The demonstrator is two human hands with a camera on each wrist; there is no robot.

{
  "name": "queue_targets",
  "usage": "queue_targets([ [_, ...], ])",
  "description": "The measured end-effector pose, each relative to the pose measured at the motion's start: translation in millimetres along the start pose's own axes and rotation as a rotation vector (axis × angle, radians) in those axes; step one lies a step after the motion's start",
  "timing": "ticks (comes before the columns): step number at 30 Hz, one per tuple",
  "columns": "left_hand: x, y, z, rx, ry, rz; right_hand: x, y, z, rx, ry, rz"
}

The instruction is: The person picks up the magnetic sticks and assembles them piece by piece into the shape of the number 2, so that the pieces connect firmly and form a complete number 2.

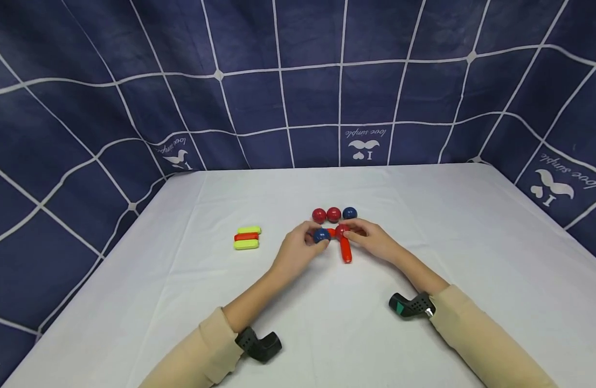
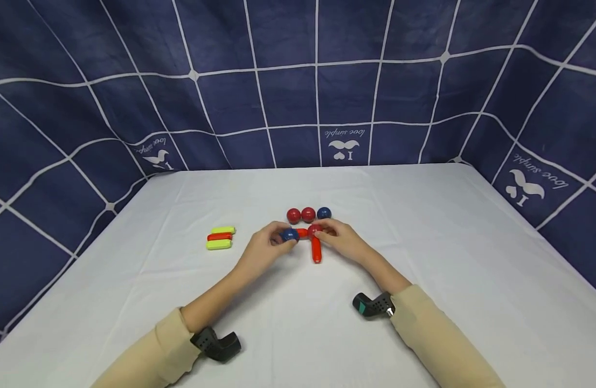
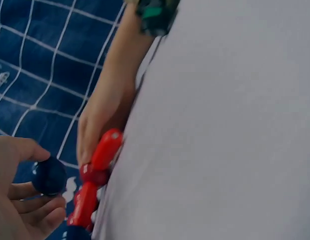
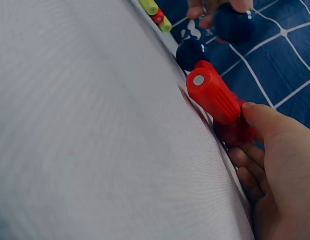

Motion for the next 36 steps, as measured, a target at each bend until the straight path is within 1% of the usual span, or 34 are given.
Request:
queue_targets([
  [1,0.1,5.3,-3.5,-0.044,-0.013,-0.006,0,0,0.1,0.000,-0.001,0.003],
  [3,0.3,14.9,-9.6,-0.120,-0.021,-0.008,0,-1,0.5,-0.001,-0.003,0.003],
  [6,0.2,25.9,-16.0,-0.195,-0.028,-0.020,0,-2,0.4,-0.006,-0.002,-0.010],
  [9,-2.1,31.0,-20.5,-0.226,-0.022,-0.020,0,-1,0.5,-0.006,-0.011,-0.017],
  [13,-5.8,35.3,-21.6,-0.242,-0.002,-0.032,0,-2,1.2,-0.007,-0.018,-0.023],
  [19,-7.8,39.3,-23.5,-0.240,0.011,-0.077,1,-3,2.0,-0.001,-0.007,-0.028],
  [25,-5.9,41.6,-25.9,-0.183,-0.018,-0.100,1,-3,4.2,0.000,-0.040,-0.032],
  [32,-3.2,47.1,-24.6,-0.130,-0.007,-0.124,1,-4,4.5,-0.005,-0.064,-0.045],
  [36,-1.9,49.9,-24.2,-0.119,-0.018,-0.117,1,-3,4.1,-0.001,-0.064,-0.050],
])
Point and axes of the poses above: each hand's wrist, its own z-axis towards the middle knuckle, its own y-axis out of the palm, x = y × z, the point moved 5 cm from there along z, towards the middle knuckle, and after that the axes turned 6 degrees about x, right-handed, at the moved point
